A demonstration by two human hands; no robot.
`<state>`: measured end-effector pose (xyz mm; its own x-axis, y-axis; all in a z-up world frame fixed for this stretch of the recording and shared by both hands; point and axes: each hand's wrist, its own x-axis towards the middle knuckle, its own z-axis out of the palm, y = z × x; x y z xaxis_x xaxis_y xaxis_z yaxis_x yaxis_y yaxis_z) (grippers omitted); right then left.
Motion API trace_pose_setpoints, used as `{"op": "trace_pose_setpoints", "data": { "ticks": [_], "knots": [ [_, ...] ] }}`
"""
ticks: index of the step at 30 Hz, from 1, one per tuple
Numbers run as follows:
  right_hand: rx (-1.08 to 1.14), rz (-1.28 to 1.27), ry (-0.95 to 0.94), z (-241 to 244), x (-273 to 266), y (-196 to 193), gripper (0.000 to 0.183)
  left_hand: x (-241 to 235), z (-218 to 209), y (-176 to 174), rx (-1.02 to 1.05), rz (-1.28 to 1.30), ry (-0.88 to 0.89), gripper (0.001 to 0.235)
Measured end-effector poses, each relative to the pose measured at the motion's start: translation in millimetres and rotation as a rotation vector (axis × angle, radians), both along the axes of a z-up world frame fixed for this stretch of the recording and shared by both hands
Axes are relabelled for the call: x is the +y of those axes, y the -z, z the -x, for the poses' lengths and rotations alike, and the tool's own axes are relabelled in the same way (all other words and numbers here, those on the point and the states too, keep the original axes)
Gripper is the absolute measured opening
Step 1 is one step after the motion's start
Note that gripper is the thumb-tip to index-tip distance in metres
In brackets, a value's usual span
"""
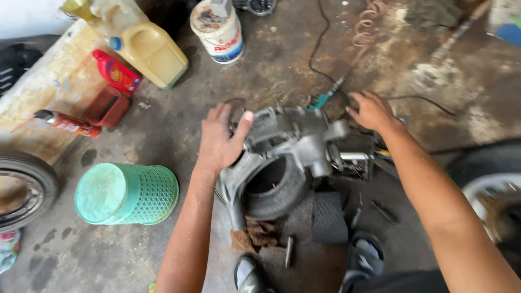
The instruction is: The person uses a screwdriver to scrape and clean the surface of a metal engine part resting on a tire. They then use a green air blow gun to blow away debris from the part and the surrounding area.
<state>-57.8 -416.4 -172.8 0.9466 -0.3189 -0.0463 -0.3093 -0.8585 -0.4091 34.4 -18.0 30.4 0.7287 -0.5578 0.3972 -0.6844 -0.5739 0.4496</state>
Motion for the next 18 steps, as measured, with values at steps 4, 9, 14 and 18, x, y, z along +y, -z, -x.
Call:
{"op": "trace_pose_setpoints", "data": {
  "ticks": [4,9,14,18],
  "knots": [
    [0.369,0.097,-0.133,-76.0,-35.0,95.6,0.069,-15.5,-19.9,0.7,0.325,-0.252,0.189,0.079],
    [0.394,0.192,-0.273,-118.6,-35.8,178.4,0.069,-19.7,-22.7,22.6,0.22,-0.451,0.288,0.105],
    [0.286,0.497,-0.427,-136.6,-31.6,255.6,0.057,-23.8,-21.0,28.0,0.173,-0.436,0.249,0.1],
    [0.297,0.624,-0.449,-147.3,-32.2,250.5,0.054,-26.1,-20.5,36.7,0.138,-0.427,0.227,0.102]
  ]
}}
